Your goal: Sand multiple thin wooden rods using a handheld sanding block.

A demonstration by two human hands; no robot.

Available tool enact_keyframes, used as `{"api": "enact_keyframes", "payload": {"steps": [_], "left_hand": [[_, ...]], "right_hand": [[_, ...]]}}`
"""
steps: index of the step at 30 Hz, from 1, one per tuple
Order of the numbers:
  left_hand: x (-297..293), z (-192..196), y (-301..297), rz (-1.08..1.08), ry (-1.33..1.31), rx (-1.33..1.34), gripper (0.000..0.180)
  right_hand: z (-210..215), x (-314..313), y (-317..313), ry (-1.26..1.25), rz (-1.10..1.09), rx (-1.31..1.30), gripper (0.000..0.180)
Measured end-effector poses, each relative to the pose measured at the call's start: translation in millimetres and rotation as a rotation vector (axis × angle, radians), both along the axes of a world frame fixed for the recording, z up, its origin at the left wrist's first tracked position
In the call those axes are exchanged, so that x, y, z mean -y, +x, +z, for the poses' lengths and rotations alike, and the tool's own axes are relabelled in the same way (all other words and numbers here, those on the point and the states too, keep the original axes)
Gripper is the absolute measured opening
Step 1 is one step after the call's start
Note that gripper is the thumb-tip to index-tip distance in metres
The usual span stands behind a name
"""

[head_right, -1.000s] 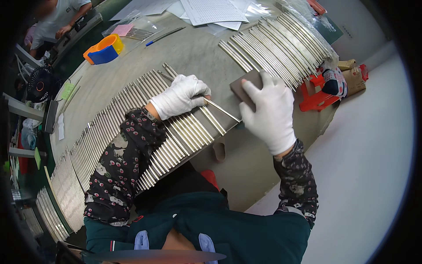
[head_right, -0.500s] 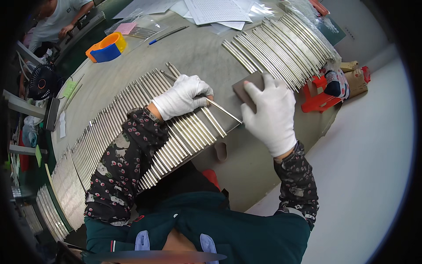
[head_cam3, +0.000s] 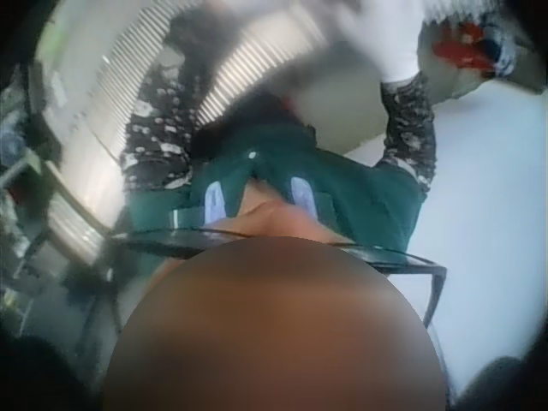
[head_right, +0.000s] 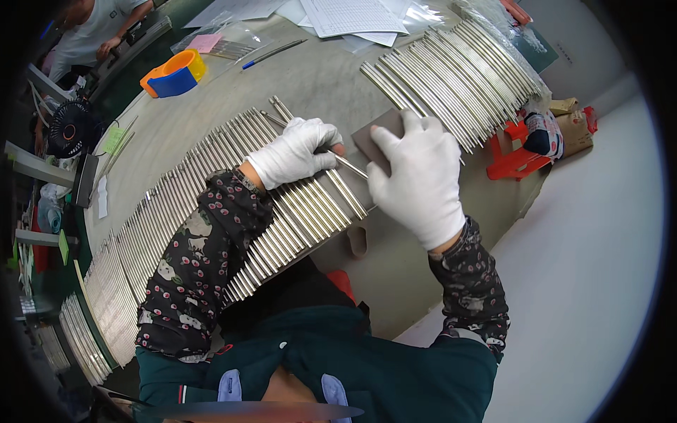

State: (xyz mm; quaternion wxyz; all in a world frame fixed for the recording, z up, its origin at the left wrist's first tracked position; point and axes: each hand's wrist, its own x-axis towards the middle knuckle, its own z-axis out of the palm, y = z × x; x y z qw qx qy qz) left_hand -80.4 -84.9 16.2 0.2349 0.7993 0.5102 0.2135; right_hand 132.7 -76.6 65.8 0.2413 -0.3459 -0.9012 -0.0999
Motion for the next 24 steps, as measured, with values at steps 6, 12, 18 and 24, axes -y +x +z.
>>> {"api": "enact_keyframes", "payload": {"steps": [6,12,18,24], "left_hand": [[1,-1,2,0.032,0.035,0.050,0.016],[3,-4,0,0.048,0.079,0.012,0.015],[1,-2,1,0.045,0.034,0.023,0.017],[1,3,-13,-0.077,0.133,-0.060,0.015]], "right_hand": [[-5,-7,2,0.002,-0.138,0.101,0.033],[-1,-4,-4,0.008,-0.215,0.185,0.037],[-14,3,7,-0.153,0.060,-0.059,0.040],[-21,4,43,-0.156,-0.032,-0.258,0.043]]}}
